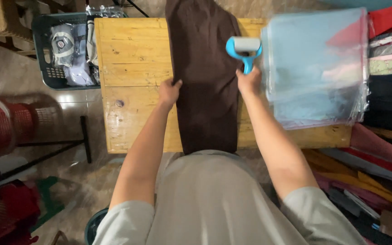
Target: The person lays a brown garment flat on a wooden table, smooths it with their hands, and then uses a lint roller to clean the surface. They roll the tool up and down the fabric to remove lint and debris.
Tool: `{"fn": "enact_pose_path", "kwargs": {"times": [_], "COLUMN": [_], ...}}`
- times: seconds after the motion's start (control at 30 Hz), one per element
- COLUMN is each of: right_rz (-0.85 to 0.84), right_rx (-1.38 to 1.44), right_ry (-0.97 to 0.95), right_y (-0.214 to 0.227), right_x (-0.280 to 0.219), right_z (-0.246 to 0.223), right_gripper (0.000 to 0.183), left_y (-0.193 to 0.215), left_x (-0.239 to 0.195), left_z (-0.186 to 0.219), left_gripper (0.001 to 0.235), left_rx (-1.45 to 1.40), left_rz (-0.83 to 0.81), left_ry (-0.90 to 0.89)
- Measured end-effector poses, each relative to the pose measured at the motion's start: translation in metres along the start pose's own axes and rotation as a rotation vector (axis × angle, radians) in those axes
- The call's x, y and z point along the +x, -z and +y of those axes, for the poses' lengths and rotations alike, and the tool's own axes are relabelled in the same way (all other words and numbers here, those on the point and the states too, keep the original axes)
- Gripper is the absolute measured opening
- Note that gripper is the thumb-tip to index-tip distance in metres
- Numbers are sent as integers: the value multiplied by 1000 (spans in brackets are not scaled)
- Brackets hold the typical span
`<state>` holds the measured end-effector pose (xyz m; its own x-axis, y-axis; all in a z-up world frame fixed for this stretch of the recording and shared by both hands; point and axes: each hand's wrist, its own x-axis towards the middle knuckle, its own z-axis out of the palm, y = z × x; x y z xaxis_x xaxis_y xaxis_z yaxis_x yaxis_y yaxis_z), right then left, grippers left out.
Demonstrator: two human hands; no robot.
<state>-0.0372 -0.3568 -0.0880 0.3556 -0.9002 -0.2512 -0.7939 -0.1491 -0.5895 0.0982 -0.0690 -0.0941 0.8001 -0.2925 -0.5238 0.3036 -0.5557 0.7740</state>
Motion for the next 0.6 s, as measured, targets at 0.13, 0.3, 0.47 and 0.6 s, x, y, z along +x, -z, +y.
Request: {"fn": "enact_pose_path", "kwargs": {"times": [0.13,0.3,0.47,0.6], "right_rz": [139,-131,-115,-84], "right_rx": [-25,122,-108,-25], "right_ry": [133,85,56,-76], "right_y": [-9,19,14,10], "right_x": [56,22,-43,-65], "right_z": [-29,-47,-15,11], "right_gripper": [44,33,63,51], "left_y": [9,-6,-6,0], "left_x": [35,39,-20,-54], "left_z": [33,-31,-45,-32], "left_gripper": [29,46,39,23], "left_rx": [-48,24,-108,-203], "left_rz": [79,-63,-57,10], "left_ry": [10,169,172,143]}}
